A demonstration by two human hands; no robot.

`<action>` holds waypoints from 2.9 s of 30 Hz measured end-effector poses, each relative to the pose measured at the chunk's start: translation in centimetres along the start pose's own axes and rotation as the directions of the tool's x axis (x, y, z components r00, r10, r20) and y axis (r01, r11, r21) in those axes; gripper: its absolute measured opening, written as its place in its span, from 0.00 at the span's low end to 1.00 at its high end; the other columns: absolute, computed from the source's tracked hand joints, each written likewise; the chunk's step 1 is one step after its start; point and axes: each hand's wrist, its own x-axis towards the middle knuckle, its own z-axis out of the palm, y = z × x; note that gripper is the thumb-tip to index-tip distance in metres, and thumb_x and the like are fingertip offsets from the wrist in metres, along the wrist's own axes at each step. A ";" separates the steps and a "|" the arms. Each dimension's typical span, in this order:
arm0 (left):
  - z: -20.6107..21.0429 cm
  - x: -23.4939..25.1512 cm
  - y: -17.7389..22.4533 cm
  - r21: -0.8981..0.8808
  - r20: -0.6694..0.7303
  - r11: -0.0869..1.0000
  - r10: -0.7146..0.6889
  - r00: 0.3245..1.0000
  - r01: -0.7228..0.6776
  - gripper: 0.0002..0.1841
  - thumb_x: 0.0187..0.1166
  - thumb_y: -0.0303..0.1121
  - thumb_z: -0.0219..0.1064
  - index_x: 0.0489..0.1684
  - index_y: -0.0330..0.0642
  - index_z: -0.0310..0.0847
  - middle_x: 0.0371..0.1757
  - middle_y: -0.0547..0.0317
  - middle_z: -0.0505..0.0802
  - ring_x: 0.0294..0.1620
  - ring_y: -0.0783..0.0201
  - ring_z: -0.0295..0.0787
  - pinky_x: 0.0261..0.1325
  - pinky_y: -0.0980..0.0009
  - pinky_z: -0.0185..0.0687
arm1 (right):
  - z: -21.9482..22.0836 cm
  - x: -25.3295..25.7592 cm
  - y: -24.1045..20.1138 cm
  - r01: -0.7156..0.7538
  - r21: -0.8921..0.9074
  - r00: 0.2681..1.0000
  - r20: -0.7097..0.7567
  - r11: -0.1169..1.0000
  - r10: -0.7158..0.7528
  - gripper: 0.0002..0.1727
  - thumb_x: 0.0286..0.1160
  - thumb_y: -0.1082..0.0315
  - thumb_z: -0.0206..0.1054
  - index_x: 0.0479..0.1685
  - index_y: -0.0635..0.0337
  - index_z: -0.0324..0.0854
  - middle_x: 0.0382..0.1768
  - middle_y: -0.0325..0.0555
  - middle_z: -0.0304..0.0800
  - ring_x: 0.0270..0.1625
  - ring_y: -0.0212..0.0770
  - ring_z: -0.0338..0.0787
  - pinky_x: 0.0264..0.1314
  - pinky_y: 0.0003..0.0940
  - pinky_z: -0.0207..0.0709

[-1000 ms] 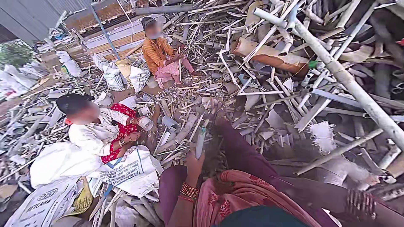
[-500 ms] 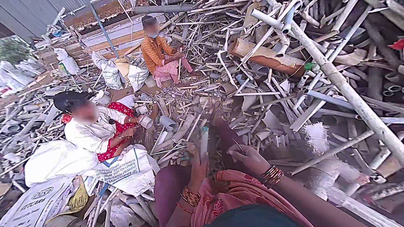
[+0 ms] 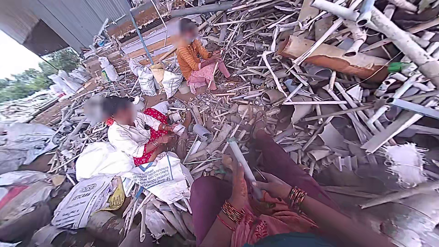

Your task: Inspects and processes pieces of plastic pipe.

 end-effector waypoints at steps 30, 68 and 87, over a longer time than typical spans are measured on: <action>-4.5 4.1 1.7 -0.231 -0.149 0.956 -0.219 0.964 0.182 0.12 0.92 0.29 0.53 0.64 0.32 0.72 0.45 0.53 0.85 0.39 0.66 0.83 0.45 0.69 0.81 | -2.9 3.0 7.5 0.085 -0.390 0.996 0.019 0.917 -0.084 0.26 0.70 0.61 0.78 0.66 0.65 0.84 0.54 0.62 0.91 0.57 0.55 0.90 0.67 0.57 0.78; -6.4 4.1 1.9 0.369 0.272 0.829 0.336 0.902 -0.420 0.15 0.81 0.27 0.60 0.50 0.19 0.84 0.70 0.32 0.82 0.75 0.50 0.76 0.80 0.60 0.68 | -3.9 1.3 5.3 -0.103 -0.577 0.994 -0.096 0.810 0.058 0.22 0.81 0.55 0.70 0.53 0.70 0.87 0.36 0.58 0.93 0.38 0.52 0.91 0.51 0.55 0.80; -7.5 4.4 2.0 0.354 0.430 0.863 0.192 0.882 -0.361 0.16 0.78 0.19 0.62 0.62 0.25 0.84 0.64 0.42 0.90 0.65 0.67 0.86 0.72 0.73 0.77 | -4.5 0.1 6.5 -0.108 -0.225 0.936 0.304 0.968 0.175 0.07 0.70 0.62 0.68 0.40 0.53 0.79 0.20 0.28 0.82 0.22 0.26 0.82 0.30 0.25 0.78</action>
